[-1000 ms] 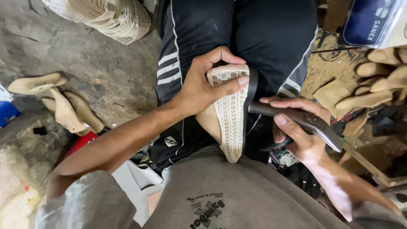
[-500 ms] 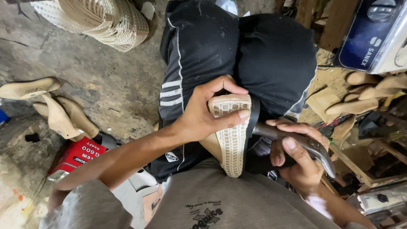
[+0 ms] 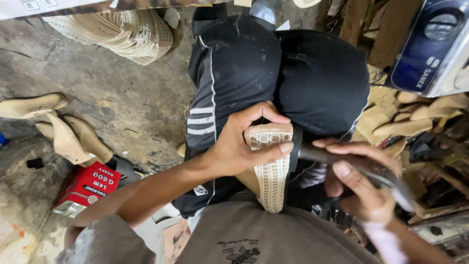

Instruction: The person sits on the workshop floor assembling woven slip-on shoes. They press a black rubber sole onto a woven shoe upper, tap and press the sole edges with a curved shoemaker's hammer, insert a wooden shoe last and an insole into the shoe, work the upper over the last, and place finished shoes onto a shelf.

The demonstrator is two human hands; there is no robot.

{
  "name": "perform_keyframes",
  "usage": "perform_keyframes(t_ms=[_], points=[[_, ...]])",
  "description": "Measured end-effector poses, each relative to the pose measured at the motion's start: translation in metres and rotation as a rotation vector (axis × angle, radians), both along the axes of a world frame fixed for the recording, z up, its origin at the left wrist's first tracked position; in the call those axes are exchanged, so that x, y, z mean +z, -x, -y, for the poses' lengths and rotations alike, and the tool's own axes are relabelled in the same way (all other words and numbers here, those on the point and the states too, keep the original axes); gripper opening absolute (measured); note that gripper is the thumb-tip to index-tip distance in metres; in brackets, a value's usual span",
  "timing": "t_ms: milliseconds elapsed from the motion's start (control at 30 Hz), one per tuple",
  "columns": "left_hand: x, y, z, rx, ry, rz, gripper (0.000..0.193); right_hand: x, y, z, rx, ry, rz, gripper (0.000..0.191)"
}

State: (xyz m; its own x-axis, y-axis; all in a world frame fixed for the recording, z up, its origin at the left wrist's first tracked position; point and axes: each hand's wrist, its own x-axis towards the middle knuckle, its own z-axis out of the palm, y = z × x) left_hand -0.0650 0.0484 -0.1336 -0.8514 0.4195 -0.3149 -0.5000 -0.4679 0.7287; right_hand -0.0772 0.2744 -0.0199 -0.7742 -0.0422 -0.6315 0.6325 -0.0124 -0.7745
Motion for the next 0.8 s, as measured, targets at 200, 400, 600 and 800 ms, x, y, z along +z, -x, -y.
perform_keyframes(t_ms=[200, 400, 600, 800], points=[[-0.015, -0.010, -0.005, 0.029, 0.059, -0.128, 0.028, -0.022, 0.034, -0.062, 0.651, -0.253, -0.112, 0.024], [0.007, -0.004, -0.005, 0.072, 0.041, -0.141, 0.015, -0.038, 0.009, -0.047, 0.261, 0.483, -0.058, 0.020], [0.093, -0.015, 0.022, 0.161, 0.278, -0.736, 0.019, -0.005, -0.056, -0.029, 0.010, 0.765, -0.364, 0.028], [0.171, -0.002, 0.018, 0.117, 0.452, -0.928, 0.006, -0.004, -0.073, -0.031, -0.040, 0.778, -0.571, 0.030]])
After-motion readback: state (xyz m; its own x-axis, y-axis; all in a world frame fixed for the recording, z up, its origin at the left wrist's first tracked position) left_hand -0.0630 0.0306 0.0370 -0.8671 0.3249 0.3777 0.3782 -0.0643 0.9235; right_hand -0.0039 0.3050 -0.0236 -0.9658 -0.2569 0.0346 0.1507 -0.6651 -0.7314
